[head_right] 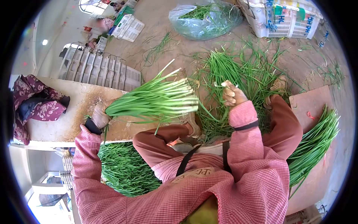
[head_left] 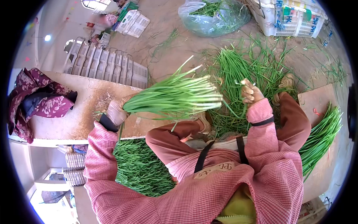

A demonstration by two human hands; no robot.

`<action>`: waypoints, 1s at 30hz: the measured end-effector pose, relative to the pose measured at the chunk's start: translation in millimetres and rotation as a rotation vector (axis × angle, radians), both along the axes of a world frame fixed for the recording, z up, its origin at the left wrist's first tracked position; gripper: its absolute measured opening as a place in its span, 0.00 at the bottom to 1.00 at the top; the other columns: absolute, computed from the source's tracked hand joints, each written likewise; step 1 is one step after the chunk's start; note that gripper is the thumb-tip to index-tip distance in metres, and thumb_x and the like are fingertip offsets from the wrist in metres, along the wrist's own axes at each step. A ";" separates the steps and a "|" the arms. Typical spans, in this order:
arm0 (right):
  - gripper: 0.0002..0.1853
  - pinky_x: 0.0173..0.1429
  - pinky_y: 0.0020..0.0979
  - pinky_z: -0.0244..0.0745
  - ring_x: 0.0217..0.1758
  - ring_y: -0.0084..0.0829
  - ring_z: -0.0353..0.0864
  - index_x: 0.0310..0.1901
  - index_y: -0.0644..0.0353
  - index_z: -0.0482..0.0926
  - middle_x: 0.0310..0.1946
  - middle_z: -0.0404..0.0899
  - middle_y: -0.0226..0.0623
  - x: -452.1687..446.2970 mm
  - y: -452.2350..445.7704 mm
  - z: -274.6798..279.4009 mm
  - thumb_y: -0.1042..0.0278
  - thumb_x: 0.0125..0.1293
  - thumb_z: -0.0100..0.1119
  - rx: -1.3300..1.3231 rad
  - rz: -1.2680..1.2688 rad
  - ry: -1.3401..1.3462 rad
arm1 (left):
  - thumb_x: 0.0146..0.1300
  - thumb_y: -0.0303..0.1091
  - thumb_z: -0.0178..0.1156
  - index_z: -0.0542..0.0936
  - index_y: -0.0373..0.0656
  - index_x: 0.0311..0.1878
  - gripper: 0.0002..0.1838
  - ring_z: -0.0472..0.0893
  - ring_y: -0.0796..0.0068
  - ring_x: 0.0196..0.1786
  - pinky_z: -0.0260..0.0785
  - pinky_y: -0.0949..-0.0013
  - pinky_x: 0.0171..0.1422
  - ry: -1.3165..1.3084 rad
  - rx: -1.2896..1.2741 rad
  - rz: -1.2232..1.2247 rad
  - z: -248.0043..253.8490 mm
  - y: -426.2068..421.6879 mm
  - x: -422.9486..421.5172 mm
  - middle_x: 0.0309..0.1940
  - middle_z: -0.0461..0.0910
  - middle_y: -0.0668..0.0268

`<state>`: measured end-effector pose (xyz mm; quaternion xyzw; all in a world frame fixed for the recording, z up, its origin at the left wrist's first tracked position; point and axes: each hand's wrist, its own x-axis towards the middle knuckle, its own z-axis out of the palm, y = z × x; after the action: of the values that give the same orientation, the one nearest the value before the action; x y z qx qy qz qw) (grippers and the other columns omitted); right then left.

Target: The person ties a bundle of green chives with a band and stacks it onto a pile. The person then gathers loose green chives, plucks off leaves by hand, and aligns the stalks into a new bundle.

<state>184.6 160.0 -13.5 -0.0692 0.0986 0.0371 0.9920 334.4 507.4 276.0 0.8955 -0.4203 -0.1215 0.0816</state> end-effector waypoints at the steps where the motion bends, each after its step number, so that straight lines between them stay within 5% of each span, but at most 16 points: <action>1: 0.09 0.10 0.18 0.50 0.07 0.14 0.52 0.35 0.55 0.71 0.09 0.57 0.18 -7.8 -8.4 4.2 0.59 0.66 0.47 0.020 0.014 -0.225 | 0.51 0.15 0.54 0.74 0.44 0.52 0.23 0.78 0.77 0.42 0.71 0.74 0.44 0.160 -0.081 0.151 -0.2 3.2 5.5 0.43 0.79 0.61; 2: 0.10 0.09 0.14 0.51 0.06 0.15 0.53 0.37 0.56 0.73 0.09 0.59 0.19 -11.5 -14.0 7.4 0.58 0.64 0.49 -0.070 -0.032 -0.419 | 0.50 0.14 0.54 0.74 0.43 0.52 0.24 0.77 0.79 0.41 0.71 0.74 0.44 0.321 -0.165 0.300 -0.7 5.7 11.9 0.42 0.79 0.62; 4: 0.13 0.21 0.20 0.69 0.20 0.19 0.70 0.40 0.57 0.73 0.18 0.70 0.25 -6.0 -4.9 -26.4 0.56 0.64 0.49 0.084 0.125 -0.704 | 0.45 0.12 0.53 0.73 0.43 0.53 0.28 0.76 0.80 0.41 0.70 0.74 0.43 0.198 -0.007 0.238 4.3 4.6 26.9 0.41 0.80 0.62; 7: 0.15 0.32 0.29 0.62 0.32 0.24 0.65 0.46 0.55 0.69 0.30 0.65 0.28 -10.5 45.2 -71.4 0.55 0.64 0.45 -0.489 0.424 0.074 | 0.40 0.11 0.51 0.73 0.42 0.53 0.31 0.77 0.78 0.42 0.70 0.73 0.43 0.066 0.062 0.263 6.0 2.4 46.4 0.39 0.80 0.59; 8: 0.16 0.36 0.32 0.60 0.36 0.25 0.63 0.48 0.54 0.67 0.34 0.63 0.29 -13.3 68.4 -75.7 0.54 0.64 0.44 -0.468 0.458 0.133 | 0.40 0.11 0.51 0.73 0.42 0.53 0.31 0.77 0.78 0.42 0.70 0.73 0.43 0.053 0.061 0.253 13.9 -5.6 43.6 0.39 0.80 0.59; 12: 0.21 0.51 0.43 0.51 0.52 0.32 0.56 0.55 0.50 0.62 0.50 0.57 0.33 19.3 165.3 -53.0 0.52 0.64 0.40 0.469 0.426 -0.137 | 0.43 0.14 0.53 0.72 0.45 0.54 0.30 0.79 0.73 0.42 0.70 0.72 0.43 0.027 -0.038 0.240 22.4 -29.6 7.3 0.39 0.79 0.56; 14: 0.24 0.59 0.49 0.46 0.60 0.35 0.53 0.59 0.49 0.59 0.58 0.54 0.35 51.3 208.0 -58.1 0.51 0.64 0.38 1.219 0.532 -0.199 | 0.43 0.15 0.53 0.72 0.47 0.54 0.30 0.80 0.66 0.42 0.71 0.70 0.43 -0.235 0.011 0.154 16.5 -30.3 -19.7 0.39 0.78 0.55; 16: 0.27 0.66 0.55 0.42 0.68 0.38 0.49 0.63 0.47 0.56 0.66 0.50 0.36 73.6 228.2 -58.5 0.49 0.64 0.35 1.565 0.565 -0.148 | 0.43 0.17 0.54 0.71 0.49 0.55 0.31 0.79 0.61 0.40 0.72 0.66 0.40 -0.441 -0.005 0.047 9.1 -35.6 -59.3 0.37 0.78 0.56; 18: 0.28 0.65 0.58 0.41 0.68 0.37 0.50 0.63 0.51 0.56 0.65 0.53 0.36 63.4 222.1 -25.0 0.49 0.64 0.34 1.551 0.392 0.032 | 0.42 0.21 0.56 0.67 0.50 0.58 0.34 0.77 0.59 0.32 0.70 0.61 0.33 -0.542 0.244 0.101 -6.4 -27.1 -94.6 0.32 0.75 0.59; 20: 0.28 0.66 0.53 0.44 0.66 0.37 0.53 0.63 0.52 0.55 0.64 0.55 0.38 50.6 215.2 -4.6 0.48 0.65 0.33 1.216 0.298 -0.011 | 0.47 0.23 0.52 0.63 0.48 0.61 0.32 0.76 0.59 0.30 0.70 0.58 0.32 -0.627 0.459 0.091 -32.6 -10.5 -128.6 0.31 0.73 0.59; 24: 0.29 0.68 0.42 0.51 0.63 0.37 0.59 0.63 0.56 0.55 0.61 0.59 0.41 37.8 205.0 20.7 0.46 0.67 0.32 0.603 0.181 -0.196 | 0.43 0.22 0.52 0.61 0.44 0.62 0.36 0.74 0.64 0.26 0.66 0.62 0.29 -0.477 0.433 0.245 -92.0 18.5 -190.1 0.28 0.71 0.62; 28: 0.28 0.64 0.36 0.56 0.57 0.35 0.64 0.60 0.58 0.59 0.57 0.63 0.39 11.4 200.6 12.6 0.47 0.67 0.32 0.418 0.266 -0.197 | 0.42 0.48 0.64 0.51 0.40 0.66 0.49 0.70 0.59 0.51 0.57 0.50 0.54 -0.016 0.412 0.415 -132.1 26.4 -244.5 0.49 0.68 0.56; 30: 0.27 0.62 0.35 0.58 0.55 0.34 0.65 0.59 0.58 0.61 0.54 0.65 0.39 3.3 197.5 9.6 0.46 0.67 0.33 0.390 0.317 -0.206 | 0.45 0.52 0.62 0.50 0.39 0.66 0.49 0.65 0.60 0.60 0.50 0.45 0.60 0.210 0.531 0.121 -131.5 51.7 -238.4 0.57 0.64 0.54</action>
<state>187.9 357.5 -3.9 0.1053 -0.0240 0.2031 0.9732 96.0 559.2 144.6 0.8915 -0.3089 -0.3141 -0.1056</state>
